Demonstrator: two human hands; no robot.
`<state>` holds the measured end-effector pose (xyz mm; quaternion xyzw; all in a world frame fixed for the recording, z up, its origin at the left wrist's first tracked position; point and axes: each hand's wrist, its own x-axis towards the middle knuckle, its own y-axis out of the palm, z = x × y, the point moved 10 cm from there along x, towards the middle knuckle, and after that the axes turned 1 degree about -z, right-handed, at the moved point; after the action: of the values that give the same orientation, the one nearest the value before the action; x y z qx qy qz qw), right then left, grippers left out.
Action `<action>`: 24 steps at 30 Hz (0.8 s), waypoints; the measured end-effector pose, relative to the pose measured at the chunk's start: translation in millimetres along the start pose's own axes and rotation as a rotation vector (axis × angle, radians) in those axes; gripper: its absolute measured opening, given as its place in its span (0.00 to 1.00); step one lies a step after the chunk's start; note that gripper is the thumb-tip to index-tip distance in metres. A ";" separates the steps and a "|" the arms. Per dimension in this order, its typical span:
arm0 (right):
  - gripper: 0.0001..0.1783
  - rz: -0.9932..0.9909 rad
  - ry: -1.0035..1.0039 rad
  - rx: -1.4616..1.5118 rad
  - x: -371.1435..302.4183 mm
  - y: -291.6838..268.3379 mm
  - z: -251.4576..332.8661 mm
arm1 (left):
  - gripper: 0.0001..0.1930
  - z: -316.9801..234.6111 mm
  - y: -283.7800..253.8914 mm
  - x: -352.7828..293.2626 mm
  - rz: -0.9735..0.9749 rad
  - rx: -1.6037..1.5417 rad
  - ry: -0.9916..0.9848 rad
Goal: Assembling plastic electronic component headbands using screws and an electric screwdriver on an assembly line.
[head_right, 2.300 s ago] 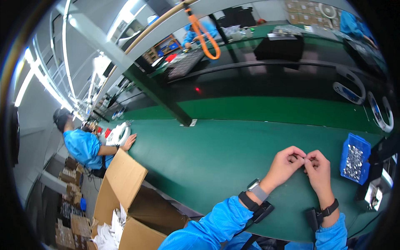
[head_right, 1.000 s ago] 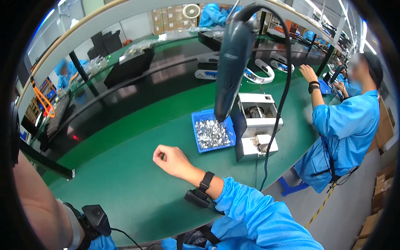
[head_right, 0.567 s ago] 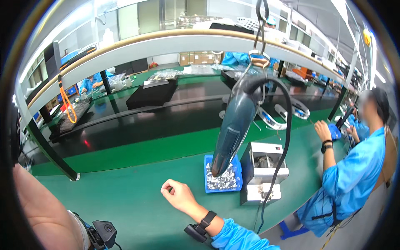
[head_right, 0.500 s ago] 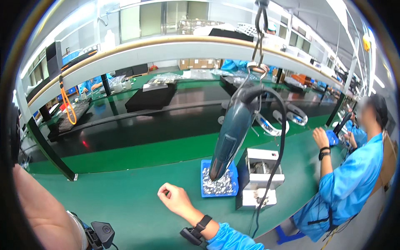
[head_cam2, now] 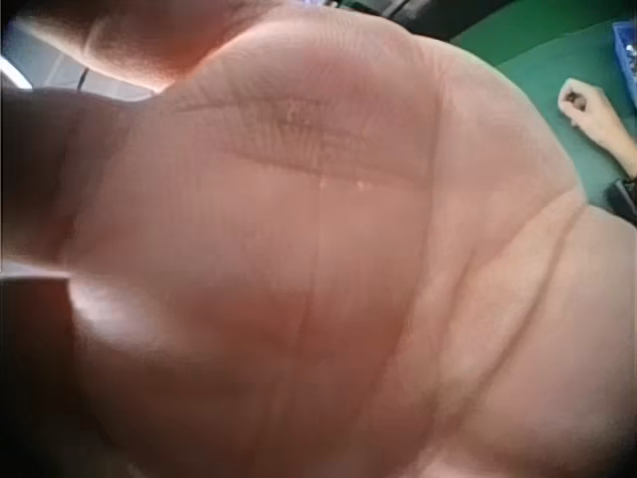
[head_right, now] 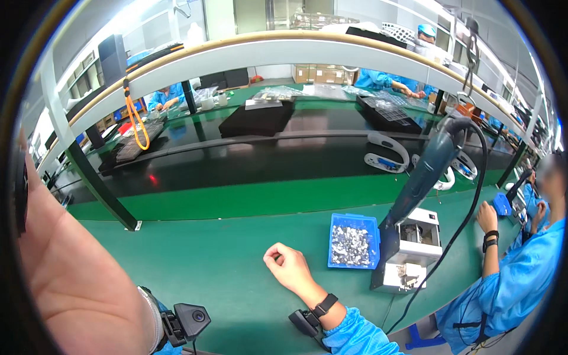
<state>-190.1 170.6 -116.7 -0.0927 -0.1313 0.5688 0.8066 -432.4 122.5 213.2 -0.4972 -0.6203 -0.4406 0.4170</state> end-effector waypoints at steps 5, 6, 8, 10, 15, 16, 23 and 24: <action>0.06 0.051 0.000 -0.043 -2.2 7.6 1.0 | 0.46 -3.8 -10.2 12.0 0.000 0.034 0.037; 0.06 0.041 0.014 -0.047 -1.9 4.3 -2.5 | 0.47 1.7 -9.4 4.7 0.006 0.022 0.025; 0.05 0.015 -0.019 -0.038 0.9 -3.7 -1.6 | 0.47 13.5 -6.3 -9.0 0.020 -0.011 0.003; 0.05 0.033 -0.014 -0.037 3.5 3.6 3.8 | 0.47 8.7 0.8 -3.3 0.026 -0.002 0.003; 0.06 -0.024 -0.016 0.014 0.3 -12.0 -7.6 | 0.47 -4.2 34.8 3.5 0.016 -0.095 0.065; 0.06 -0.021 -0.057 0.002 -1.0 -12.0 -0.3 | 0.42 10.4 44.8 -25.0 0.057 -0.282 -0.072; 0.08 -0.046 -0.081 0.039 -5.8 -7.3 10.6 | 0.14 158.0 67.5 -268.2 0.160 -0.691 -1.342; 0.08 -0.053 -0.053 0.058 -7.1 -9.7 6.3 | 0.11 162.7 72.8 -285.3 0.220 -0.639 -1.327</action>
<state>-185.6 160.7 -108.6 -0.0507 -0.1386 0.5533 0.8198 -328.6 216.3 -92.8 -0.8150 -0.5301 -0.1622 -0.1685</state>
